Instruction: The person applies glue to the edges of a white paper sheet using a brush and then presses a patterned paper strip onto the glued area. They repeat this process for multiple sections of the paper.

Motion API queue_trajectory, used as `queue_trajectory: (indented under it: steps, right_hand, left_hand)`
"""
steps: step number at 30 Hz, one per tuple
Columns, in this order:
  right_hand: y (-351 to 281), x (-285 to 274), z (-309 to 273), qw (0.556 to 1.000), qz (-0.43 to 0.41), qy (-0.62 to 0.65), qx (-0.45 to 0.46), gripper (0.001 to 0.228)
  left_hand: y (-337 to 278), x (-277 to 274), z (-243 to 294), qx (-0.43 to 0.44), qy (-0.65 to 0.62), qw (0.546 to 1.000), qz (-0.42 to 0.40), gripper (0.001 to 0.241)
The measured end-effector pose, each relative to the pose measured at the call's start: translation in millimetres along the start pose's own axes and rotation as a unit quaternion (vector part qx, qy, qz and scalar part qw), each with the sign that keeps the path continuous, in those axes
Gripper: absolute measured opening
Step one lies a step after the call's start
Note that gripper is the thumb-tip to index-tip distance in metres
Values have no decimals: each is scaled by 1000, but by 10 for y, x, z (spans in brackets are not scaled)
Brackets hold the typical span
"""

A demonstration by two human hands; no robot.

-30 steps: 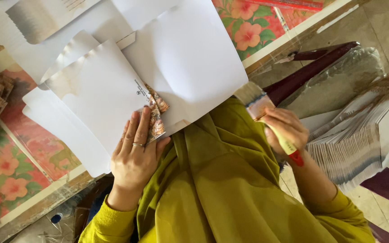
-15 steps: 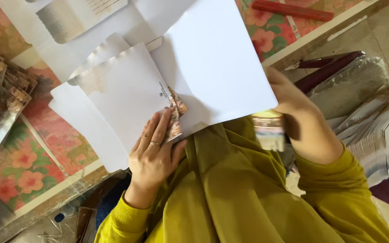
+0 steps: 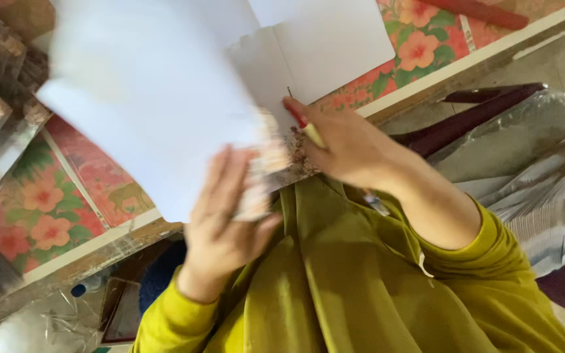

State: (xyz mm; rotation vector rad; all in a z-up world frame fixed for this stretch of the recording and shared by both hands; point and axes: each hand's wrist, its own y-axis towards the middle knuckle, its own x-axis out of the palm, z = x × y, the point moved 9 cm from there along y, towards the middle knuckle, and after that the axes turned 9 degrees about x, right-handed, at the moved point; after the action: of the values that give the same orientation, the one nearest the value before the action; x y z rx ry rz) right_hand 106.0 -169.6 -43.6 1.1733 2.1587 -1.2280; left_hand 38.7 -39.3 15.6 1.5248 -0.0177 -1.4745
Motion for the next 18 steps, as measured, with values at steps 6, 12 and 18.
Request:
queue_trajectory:
  steps: [6,12,18]
  right_hand:
    - [-295,-633,657,938,33,339,-69,41]
    - [-1036,-931,1854,601,414,682,-48,57]
    - [-1499,-719,2011,655,522,502,-215,29]
  left_hand:
    - [242,-248,111,92,-37,995,-11,34]
    - [402,-278,-349,-15,23,1000,1,38]
    - [201,331,-335,-19,73,989,-127,30]
